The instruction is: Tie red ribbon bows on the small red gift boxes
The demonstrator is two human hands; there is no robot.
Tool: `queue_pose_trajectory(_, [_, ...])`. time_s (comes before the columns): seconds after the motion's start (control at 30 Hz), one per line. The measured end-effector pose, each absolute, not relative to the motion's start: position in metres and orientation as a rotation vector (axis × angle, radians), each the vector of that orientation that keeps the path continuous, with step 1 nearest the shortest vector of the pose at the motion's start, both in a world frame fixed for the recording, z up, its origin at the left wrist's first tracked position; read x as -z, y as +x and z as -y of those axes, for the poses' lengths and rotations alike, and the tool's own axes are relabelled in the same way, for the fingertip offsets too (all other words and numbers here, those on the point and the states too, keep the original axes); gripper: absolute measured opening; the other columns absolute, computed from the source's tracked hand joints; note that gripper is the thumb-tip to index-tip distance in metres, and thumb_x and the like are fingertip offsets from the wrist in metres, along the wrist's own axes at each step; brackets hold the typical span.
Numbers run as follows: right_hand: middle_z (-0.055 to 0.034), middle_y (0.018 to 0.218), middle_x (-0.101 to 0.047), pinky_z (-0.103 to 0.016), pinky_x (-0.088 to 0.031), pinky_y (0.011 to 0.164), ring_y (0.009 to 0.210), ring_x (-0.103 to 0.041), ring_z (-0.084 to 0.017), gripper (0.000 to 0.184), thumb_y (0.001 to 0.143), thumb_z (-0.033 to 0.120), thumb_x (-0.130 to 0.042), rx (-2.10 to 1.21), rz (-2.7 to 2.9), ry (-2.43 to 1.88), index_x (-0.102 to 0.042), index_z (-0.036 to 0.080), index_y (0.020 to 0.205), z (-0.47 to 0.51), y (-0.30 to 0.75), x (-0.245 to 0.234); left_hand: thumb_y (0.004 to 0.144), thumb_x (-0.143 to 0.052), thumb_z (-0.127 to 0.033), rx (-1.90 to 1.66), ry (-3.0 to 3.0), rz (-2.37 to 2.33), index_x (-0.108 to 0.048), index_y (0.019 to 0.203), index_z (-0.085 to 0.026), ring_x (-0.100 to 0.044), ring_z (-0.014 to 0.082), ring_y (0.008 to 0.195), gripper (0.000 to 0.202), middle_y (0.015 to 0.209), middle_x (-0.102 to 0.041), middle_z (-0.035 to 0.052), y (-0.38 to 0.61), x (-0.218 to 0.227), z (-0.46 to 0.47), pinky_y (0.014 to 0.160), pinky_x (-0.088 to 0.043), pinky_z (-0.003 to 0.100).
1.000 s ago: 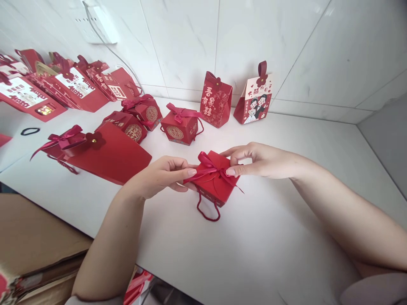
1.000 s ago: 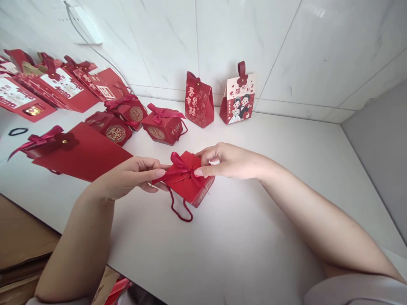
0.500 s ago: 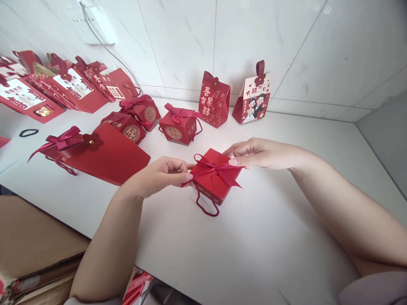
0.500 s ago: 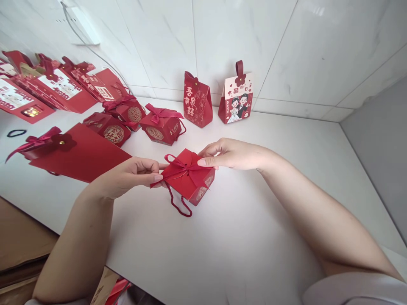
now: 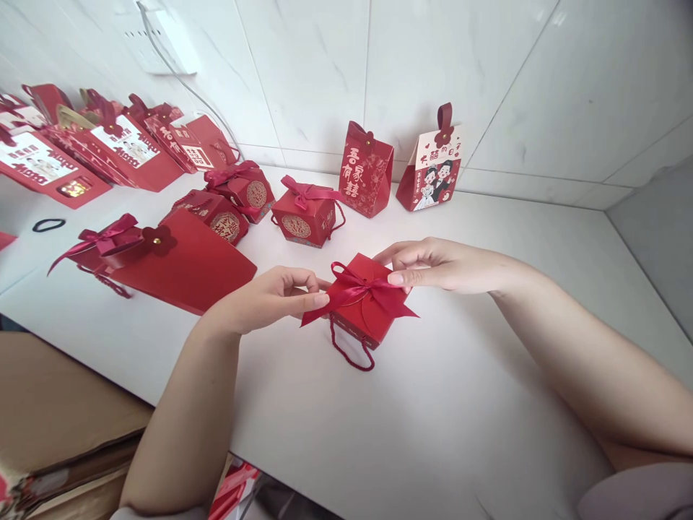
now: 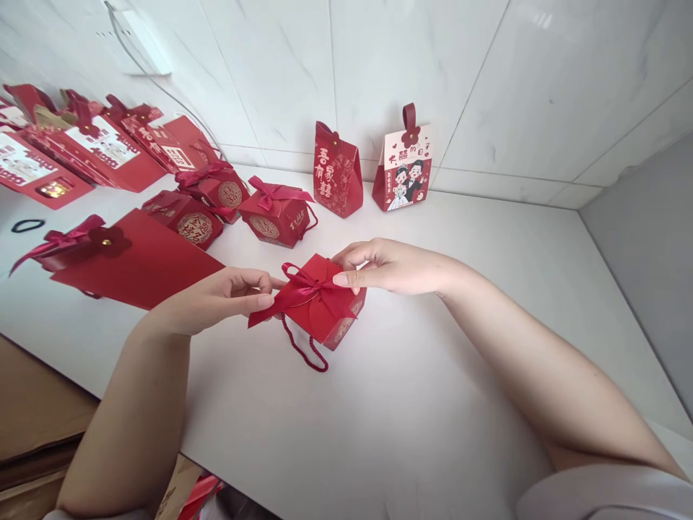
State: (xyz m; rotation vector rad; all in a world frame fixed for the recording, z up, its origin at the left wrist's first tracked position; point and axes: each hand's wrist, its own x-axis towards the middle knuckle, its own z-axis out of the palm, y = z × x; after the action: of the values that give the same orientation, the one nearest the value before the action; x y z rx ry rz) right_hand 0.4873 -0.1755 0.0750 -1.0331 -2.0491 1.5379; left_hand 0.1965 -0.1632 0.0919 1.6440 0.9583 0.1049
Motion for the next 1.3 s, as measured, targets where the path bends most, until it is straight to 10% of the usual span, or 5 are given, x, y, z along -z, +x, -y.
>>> queue_pose_trajectory(0.37, [-0.0055, 0.114, -0.064, -0.034, -0.048, 0.083, 0.09, -0.06, -0.02, 0.034, 0.084, 0.052, -0.063, -1.581, 2.022, -1.066, -0.071, 0.02, 0.09, 0.173, 0.489, -0.071, 0.085, -0.062, -0.037, -0.036, 1.7, -0.915, -0.055, 0.062, -0.016, -0.061, 0.0213, 0.096, 0.033, 0.105, -0.069, 0.0046, 0.195, -0.095, 0.161, 0.078, -0.043, 0.028])
queue_pose_trajectory(0.7, [-0.005, 0.105, -0.067, -0.034, -0.046, 0.082, 0.094, -0.058, -0.023, 0.041, 0.086, 0.06, -0.056, -1.506, 2.046, -1.15, -0.073, 0.023, 0.094, 0.178, 0.48, -0.078, 0.078, -0.058, -0.02, -0.026, 1.654, -0.879, -0.036, 0.055, -0.015, -0.041, 0.0062, 0.053, 0.032, 0.123, -0.064, 0.0082, 0.187, -0.094, 0.163, 0.051, -0.031, 0.025])
queue_pose_trajectory(0.87, [-0.0043, 0.112, -0.064, -0.034, -0.045, 0.087, 0.099, -0.058, -0.022, 0.04, 0.09, 0.057, -0.051, -1.562, 2.051, -1.054, -0.072, 0.023, 0.09, 0.184, 0.474, -0.077, 0.081, -0.065, -0.033, -0.06, 1.753, -0.942, -0.055, 0.075, -0.018, -0.062, 0.0208, 0.095, 0.019, 0.122, -0.064, 0.007, 0.183, -0.095, 0.162, 0.077, -0.048, 0.029])
queue_pose_trajectory(1.0, [-0.0038, 0.104, -0.067, -0.035, -0.045, 0.086, 0.096, -0.059, -0.022, 0.04, 0.089, 0.059, -0.053, -1.584, 2.03, -1.035, -0.073, 0.023, 0.089, 0.184, 0.47, -0.074, 0.086, -0.061, -0.04, -0.586, 1.854, -1.094, -0.056, 0.1, -0.024, -0.049, 0.0234, 0.128, 0.022, 0.134, -0.056, 0.0047, 0.197, -0.089, 0.167, 0.101, -0.043, 0.036])
queue_pose_trajectory(1.3, [-0.005, 0.125, -0.059, -0.035, -0.043, 0.092, 0.112, -0.055, -0.024, 0.037, 0.093, 0.052, -0.051, -1.264, 2.05, -1.079, -0.068, 0.022, 0.08, 0.193, 0.464, -0.075, 0.084, -0.064, -0.032, -0.617, 2.174, -0.991, -0.066, 0.086, -0.021, -0.051, 0.0248, 0.124, 0.011, 0.129, -0.056, 0.0065, 0.235, -0.08, 0.195, 0.098, -0.045, 0.035])
